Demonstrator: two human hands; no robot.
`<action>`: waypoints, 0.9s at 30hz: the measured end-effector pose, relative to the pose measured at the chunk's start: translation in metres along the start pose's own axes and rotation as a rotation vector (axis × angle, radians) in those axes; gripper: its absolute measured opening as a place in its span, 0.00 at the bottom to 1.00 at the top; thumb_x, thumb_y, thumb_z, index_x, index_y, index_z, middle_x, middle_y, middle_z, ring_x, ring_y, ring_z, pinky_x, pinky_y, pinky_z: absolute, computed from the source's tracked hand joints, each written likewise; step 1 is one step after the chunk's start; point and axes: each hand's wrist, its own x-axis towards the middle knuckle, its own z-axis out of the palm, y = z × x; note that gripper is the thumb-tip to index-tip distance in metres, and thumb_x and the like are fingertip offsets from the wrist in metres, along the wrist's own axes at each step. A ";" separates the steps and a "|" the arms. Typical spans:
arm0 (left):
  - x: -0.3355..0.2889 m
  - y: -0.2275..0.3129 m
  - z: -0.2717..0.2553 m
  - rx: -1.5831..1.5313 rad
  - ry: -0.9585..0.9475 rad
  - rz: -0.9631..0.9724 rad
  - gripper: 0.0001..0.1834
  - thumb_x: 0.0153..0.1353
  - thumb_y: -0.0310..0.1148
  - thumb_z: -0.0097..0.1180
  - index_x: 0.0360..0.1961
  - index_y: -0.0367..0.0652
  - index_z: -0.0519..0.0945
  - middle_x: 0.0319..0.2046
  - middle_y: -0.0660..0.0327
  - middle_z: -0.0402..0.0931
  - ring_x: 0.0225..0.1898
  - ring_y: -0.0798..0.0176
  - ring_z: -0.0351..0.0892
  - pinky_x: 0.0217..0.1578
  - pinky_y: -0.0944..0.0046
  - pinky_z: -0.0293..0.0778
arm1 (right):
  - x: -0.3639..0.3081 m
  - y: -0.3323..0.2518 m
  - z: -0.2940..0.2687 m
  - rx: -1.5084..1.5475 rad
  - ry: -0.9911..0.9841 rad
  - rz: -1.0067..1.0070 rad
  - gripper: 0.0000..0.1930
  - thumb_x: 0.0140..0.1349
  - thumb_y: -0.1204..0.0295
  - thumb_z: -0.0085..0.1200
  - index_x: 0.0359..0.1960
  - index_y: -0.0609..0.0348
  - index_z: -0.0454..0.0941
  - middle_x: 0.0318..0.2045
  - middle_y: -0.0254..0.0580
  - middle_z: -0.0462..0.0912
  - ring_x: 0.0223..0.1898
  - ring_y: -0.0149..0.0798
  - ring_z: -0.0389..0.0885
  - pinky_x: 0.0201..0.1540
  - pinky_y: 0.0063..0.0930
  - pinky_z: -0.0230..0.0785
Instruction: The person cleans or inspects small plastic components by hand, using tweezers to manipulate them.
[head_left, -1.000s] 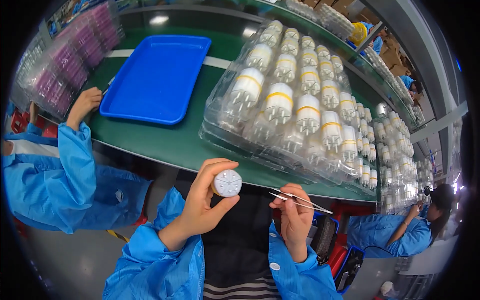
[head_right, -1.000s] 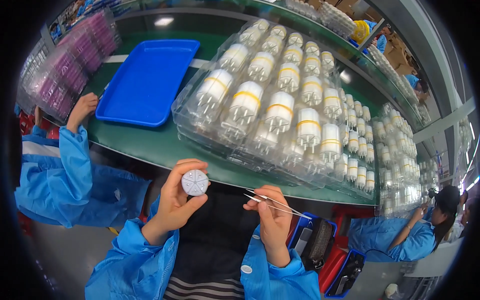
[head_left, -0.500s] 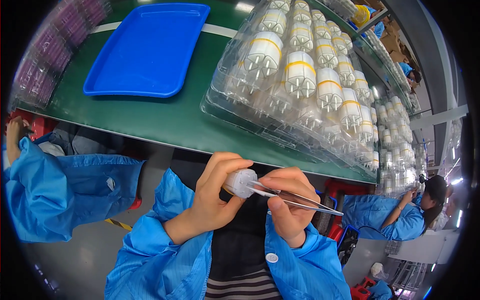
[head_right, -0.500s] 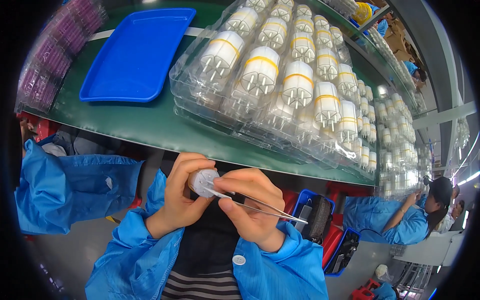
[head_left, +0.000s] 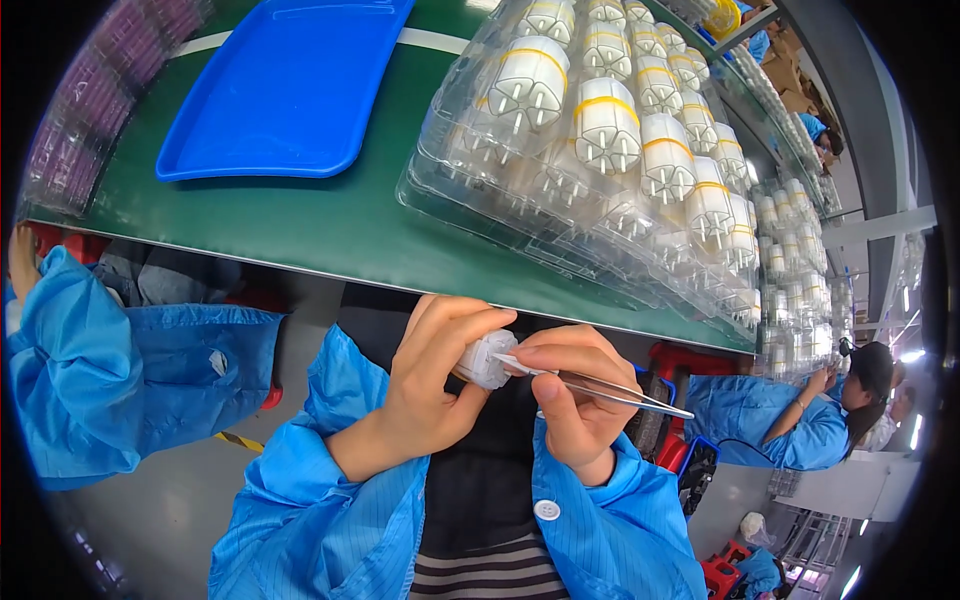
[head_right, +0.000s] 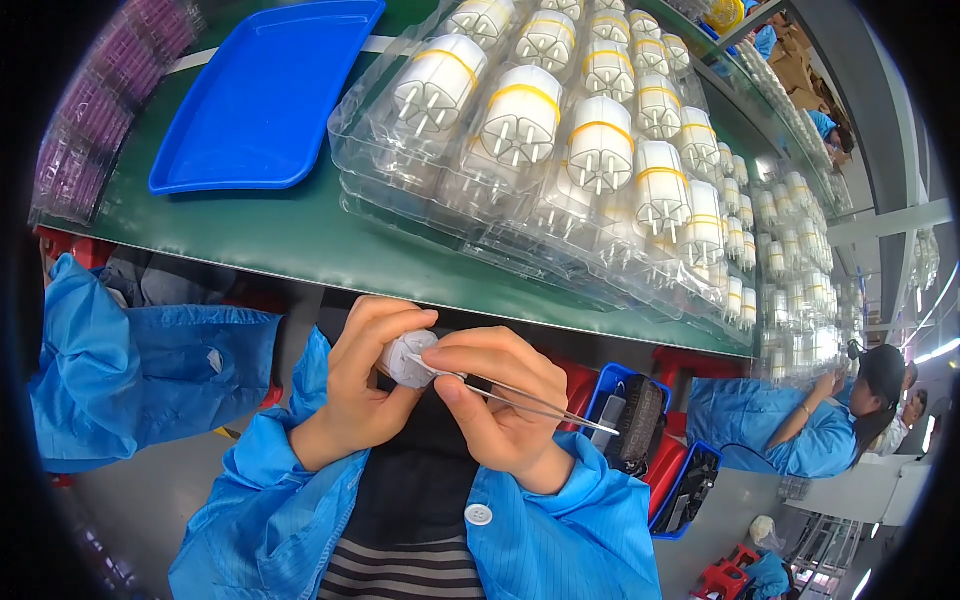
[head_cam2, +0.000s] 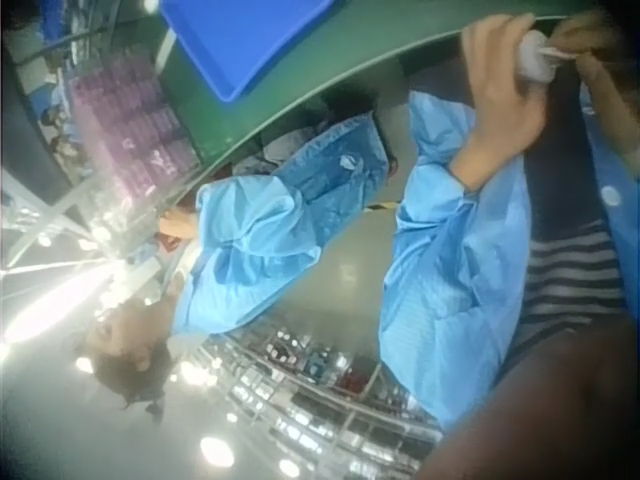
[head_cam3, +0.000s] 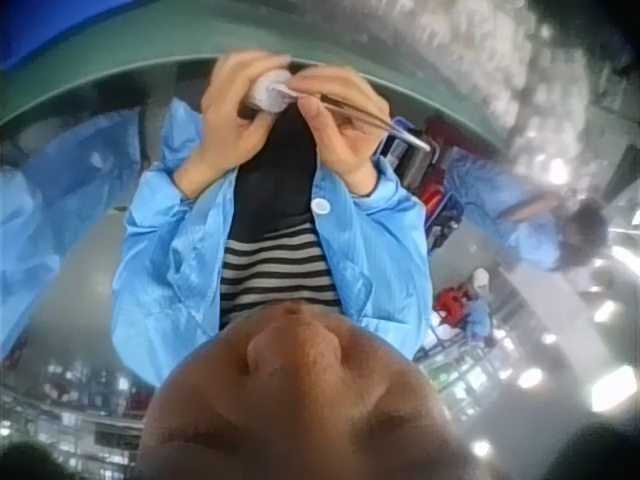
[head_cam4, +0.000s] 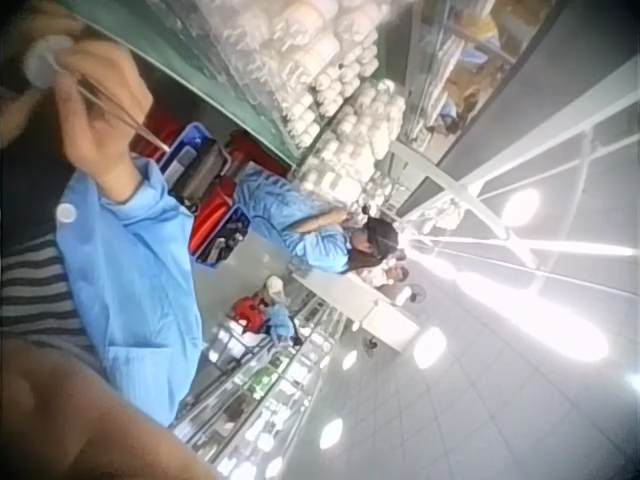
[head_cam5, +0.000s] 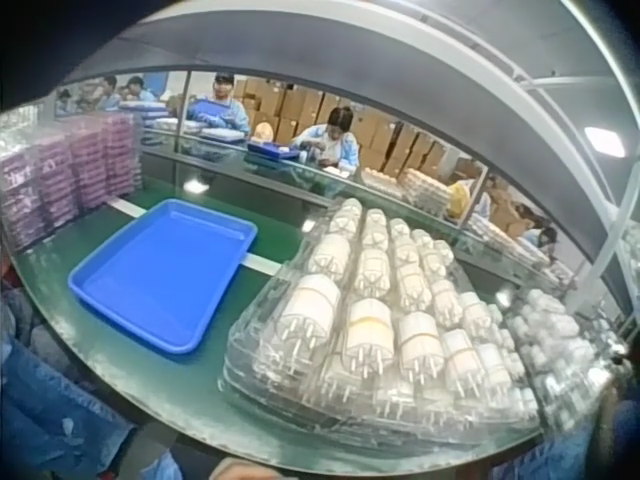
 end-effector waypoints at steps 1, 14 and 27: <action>0.000 -0.001 0.000 0.012 -0.001 0.007 0.30 0.38 0.14 0.57 0.49 0.36 0.78 0.43 0.51 0.74 0.42 0.48 0.73 0.40 0.57 0.70 | 0.000 0.000 0.000 -0.001 0.002 0.007 0.09 0.55 0.81 0.60 0.38 0.68 0.82 0.36 0.52 0.83 0.36 0.39 0.82 0.37 0.25 0.74; 0.002 -0.002 0.000 0.078 0.005 0.043 0.30 0.36 0.13 0.57 0.48 0.36 0.79 0.42 0.52 0.74 0.41 0.48 0.73 0.39 0.57 0.71 | -0.002 0.006 0.000 0.006 0.008 -0.013 0.08 0.56 0.80 0.59 0.38 0.69 0.82 0.35 0.53 0.83 0.33 0.39 0.82 0.34 0.25 0.74; 0.003 -0.003 0.001 0.155 0.015 0.082 0.31 0.35 0.14 0.58 0.48 0.36 0.79 0.41 0.53 0.74 0.41 0.49 0.73 0.38 0.58 0.71 | -0.003 0.008 -0.001 0.010 0.020 -0.022 0.07 0.56 0.80 0.59 0.37 0.68 0.82 0.35 0.53 0.83 0.33 0.38 0.82 0.33 0.24 0.73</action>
